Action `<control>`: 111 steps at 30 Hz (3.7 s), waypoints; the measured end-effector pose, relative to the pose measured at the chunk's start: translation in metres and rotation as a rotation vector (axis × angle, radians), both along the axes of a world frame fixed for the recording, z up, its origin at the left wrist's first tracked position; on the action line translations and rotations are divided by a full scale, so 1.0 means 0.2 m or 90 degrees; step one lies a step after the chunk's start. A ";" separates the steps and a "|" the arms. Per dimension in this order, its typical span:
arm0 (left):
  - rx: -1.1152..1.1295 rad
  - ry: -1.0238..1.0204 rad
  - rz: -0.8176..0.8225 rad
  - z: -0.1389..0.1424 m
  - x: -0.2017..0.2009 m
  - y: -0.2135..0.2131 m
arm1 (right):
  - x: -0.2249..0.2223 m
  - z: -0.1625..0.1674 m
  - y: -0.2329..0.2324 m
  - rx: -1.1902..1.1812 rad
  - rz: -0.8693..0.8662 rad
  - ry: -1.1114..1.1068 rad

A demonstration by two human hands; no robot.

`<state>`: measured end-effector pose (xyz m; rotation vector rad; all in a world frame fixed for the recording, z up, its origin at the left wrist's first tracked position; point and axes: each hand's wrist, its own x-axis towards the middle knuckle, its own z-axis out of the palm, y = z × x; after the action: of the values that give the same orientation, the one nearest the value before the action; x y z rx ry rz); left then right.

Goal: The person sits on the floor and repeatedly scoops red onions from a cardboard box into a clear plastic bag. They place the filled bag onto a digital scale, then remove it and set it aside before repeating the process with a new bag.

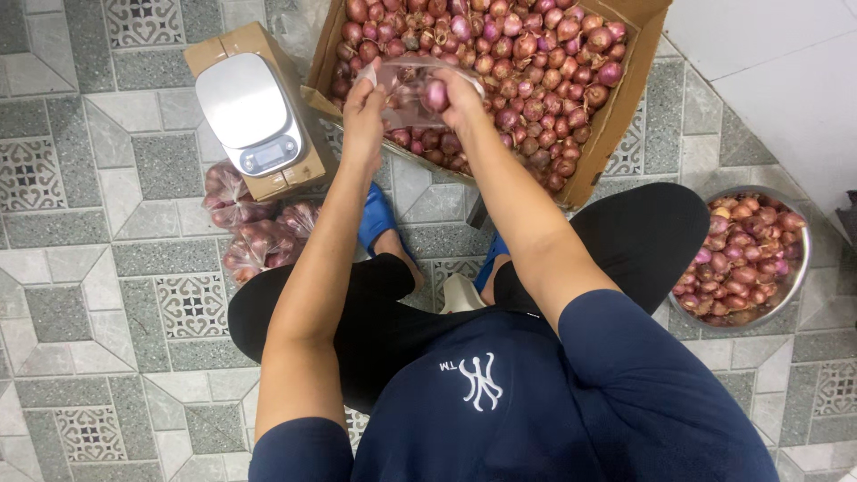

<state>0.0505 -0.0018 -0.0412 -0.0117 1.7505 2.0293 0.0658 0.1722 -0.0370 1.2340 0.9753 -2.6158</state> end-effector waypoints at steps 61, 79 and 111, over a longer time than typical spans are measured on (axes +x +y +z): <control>0.192 -0.058 -0.081 0.12 0.04 -0.03 | 0.66 -0.23 0.51 0.506 0.230 0.115; 0.175 -0.097 -0.062 0.24 0.07 -0.03 | 0.50 -0.35 0.47 1.154 0.651 -0.136; 0.178 -0.117 -0.031 0.23 0.05 -0.02 | 0.22 -0.28 0.24 1.137 0.655 -0.260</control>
<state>0.0610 -0.0064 0.0042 -0.0654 1.3340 2.1462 0.1088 0.2203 -0.0932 0.6989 2.7536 -0.2970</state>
